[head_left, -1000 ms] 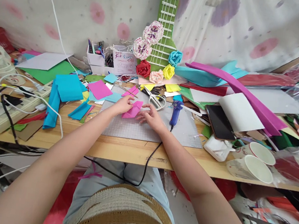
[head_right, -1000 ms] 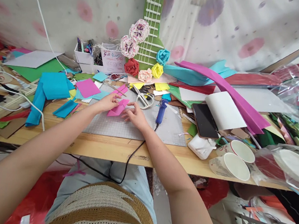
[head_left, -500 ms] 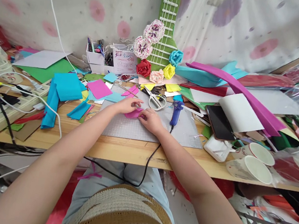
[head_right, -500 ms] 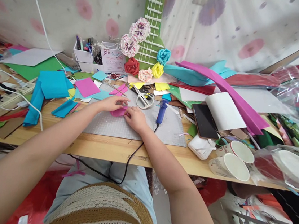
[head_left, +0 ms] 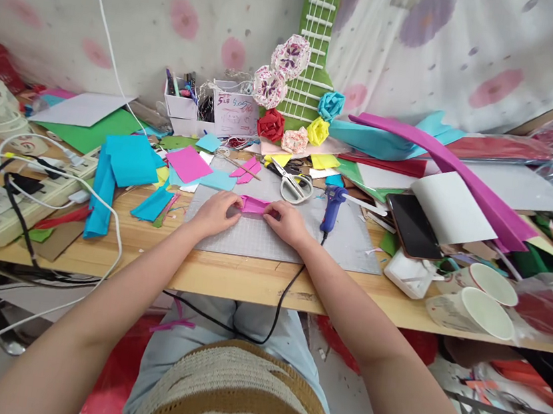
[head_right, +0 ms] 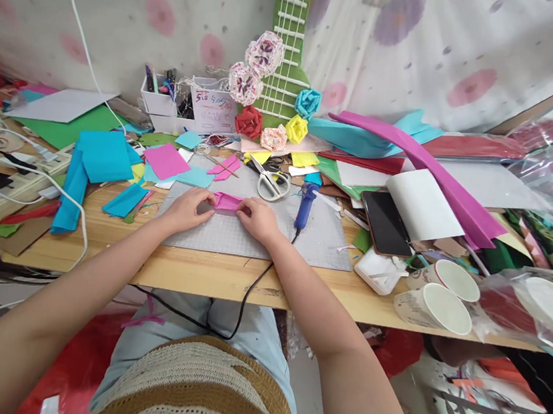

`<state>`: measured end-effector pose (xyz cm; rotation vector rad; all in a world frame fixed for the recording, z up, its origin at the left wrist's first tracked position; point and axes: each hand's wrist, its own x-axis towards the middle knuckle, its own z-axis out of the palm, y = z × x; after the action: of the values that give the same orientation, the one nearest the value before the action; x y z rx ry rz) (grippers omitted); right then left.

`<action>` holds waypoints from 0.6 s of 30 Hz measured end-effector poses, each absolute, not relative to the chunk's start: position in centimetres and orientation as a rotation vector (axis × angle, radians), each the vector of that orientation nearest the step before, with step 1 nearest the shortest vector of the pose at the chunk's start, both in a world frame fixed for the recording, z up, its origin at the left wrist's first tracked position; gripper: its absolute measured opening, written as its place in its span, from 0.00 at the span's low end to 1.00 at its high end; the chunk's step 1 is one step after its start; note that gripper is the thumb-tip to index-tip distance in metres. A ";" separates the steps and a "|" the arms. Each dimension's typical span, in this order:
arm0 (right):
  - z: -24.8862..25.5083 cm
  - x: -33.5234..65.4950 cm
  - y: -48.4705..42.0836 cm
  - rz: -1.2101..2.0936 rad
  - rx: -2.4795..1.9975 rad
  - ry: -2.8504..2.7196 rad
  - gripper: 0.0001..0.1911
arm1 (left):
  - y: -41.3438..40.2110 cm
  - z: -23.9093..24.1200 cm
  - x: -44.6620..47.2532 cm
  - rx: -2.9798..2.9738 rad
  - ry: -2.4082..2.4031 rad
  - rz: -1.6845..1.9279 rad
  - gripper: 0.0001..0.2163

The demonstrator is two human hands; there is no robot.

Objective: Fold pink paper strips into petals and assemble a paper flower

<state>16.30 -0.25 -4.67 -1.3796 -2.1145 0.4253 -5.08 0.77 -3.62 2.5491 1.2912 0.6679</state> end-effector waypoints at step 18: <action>-4.7 16.4 0.0 0.542 -1.394 -2.070 0.04 | 0.8 -4.2 -4.6 2.355 1.438 0.777 0.10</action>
<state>16.41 -0.01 -4.69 -1.3943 -2.0703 0.5423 -4.62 0.79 -4.18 2.3551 1.4382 0.7766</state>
